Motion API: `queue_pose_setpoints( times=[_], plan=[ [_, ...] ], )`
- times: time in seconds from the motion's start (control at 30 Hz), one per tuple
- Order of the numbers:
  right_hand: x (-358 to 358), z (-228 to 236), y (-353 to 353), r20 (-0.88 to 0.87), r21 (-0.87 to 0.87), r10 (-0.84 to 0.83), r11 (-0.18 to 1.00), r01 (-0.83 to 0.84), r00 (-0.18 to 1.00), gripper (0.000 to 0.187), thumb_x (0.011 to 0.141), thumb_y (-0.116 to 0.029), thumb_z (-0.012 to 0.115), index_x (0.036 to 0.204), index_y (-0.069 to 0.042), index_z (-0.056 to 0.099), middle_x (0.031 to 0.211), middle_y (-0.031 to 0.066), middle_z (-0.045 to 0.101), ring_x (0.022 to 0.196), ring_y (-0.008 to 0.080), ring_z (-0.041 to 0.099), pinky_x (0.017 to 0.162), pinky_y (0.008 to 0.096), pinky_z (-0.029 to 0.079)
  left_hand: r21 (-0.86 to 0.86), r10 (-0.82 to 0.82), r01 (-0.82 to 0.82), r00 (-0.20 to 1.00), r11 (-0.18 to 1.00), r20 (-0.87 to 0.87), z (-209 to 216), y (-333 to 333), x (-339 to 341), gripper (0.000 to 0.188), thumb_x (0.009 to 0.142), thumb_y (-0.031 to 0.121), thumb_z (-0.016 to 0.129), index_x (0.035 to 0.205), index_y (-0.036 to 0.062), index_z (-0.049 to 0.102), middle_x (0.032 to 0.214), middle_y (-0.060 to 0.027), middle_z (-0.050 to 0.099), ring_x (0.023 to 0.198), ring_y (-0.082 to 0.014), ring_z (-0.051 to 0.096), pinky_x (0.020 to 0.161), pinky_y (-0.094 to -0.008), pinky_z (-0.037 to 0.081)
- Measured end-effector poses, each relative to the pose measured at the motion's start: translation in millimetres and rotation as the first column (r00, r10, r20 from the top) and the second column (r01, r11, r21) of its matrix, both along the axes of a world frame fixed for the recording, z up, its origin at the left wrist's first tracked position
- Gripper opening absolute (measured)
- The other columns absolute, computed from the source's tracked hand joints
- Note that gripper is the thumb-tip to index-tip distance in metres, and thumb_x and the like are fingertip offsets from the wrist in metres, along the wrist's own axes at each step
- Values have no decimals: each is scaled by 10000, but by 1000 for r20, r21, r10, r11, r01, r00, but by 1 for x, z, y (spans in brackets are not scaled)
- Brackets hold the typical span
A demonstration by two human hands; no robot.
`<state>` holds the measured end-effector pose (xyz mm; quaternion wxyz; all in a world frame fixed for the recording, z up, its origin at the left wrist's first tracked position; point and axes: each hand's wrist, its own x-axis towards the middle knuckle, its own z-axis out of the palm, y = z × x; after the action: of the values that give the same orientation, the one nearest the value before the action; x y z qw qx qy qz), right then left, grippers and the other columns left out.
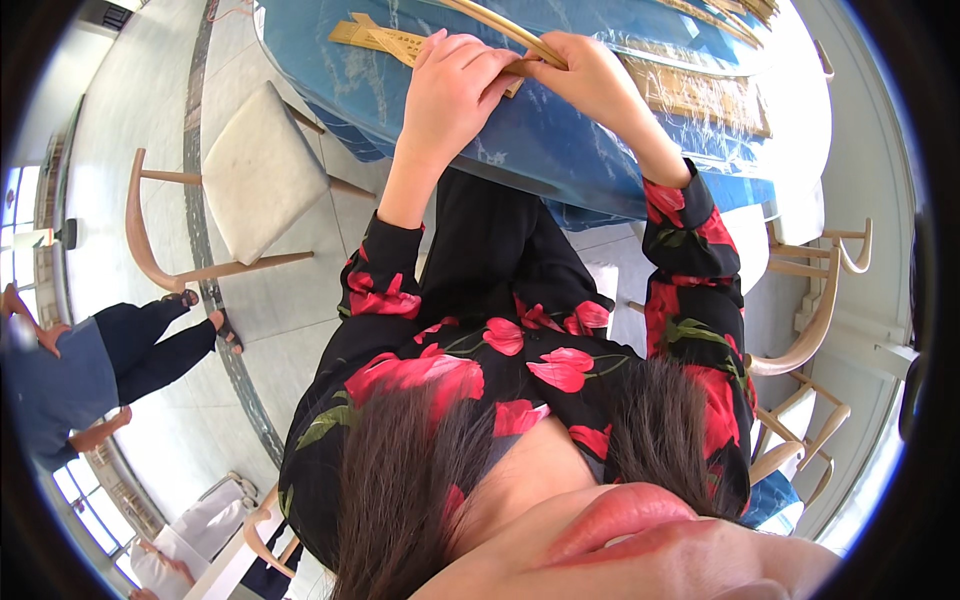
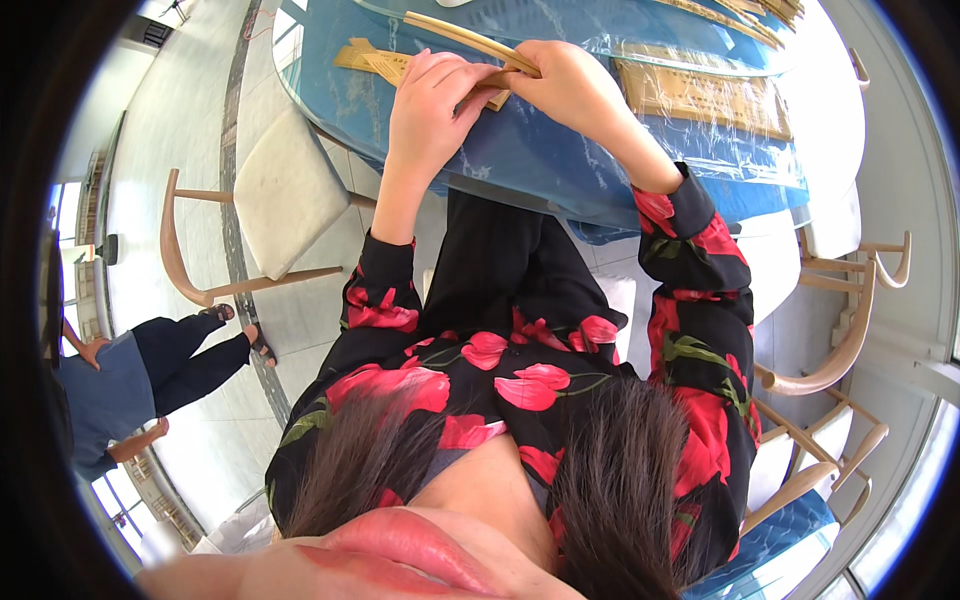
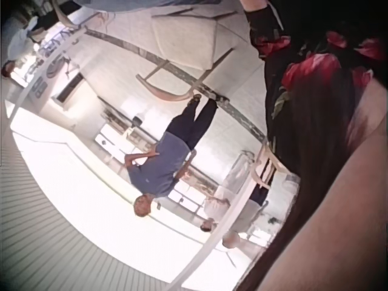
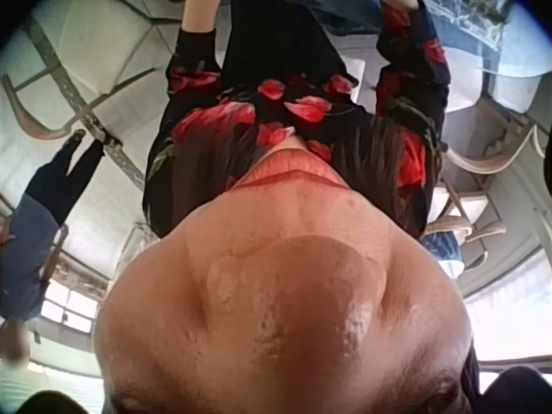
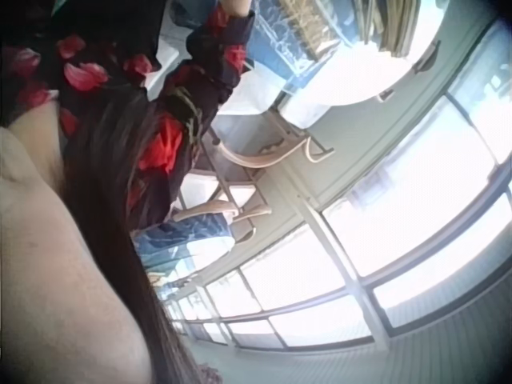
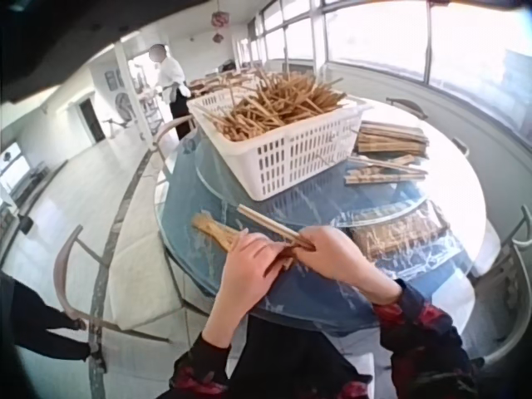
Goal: The person sits at a table and repeatedly picks up thin bamboo strips, aligns them with a flat bamboo piece, and inserts them into slots. The person handles the strips one at a time, occasionally adjusting their position before placing them into a basket or onto the table.
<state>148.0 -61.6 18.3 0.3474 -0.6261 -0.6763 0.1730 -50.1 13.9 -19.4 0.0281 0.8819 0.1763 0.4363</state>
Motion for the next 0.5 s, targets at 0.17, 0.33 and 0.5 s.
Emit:
queue_pose_setpoints(
  times=[0.17,0.33,0.5],
  plan=[
    [1,-3,1,-20,-50,2,999,-3,1000,296,889,-297,718,896,-3,686,684,173,597,603,307,556,604,387,472,2,9,-9,1000,1000,-7,4,-6,3,438,734,263,880,1118,129,718,1045,2,695,1095,-237,608,1010,-448,438],
    [3,-3,1,-190,55,-23,998,34,982,266,897,-254,734,900,6,679,676,95,598,608,176,528,593,347,449,158,254,-263,964,952,77,12,-20,5,484,730,271,878,1178,198,712,1198,48,670,1249,-234,541,1108,-478,351],
    [14,1,4,-327,-6,12,1000,-15,945,267,928,-230,729,936,33,687,711,12,579,658,84,487,578,300,409,268,232,-251,967,930,102,20,-15,9,413,784,182,811,1191,217,755,1169,81,687,1250,-212,549,1152,-483,329]
  ],
)
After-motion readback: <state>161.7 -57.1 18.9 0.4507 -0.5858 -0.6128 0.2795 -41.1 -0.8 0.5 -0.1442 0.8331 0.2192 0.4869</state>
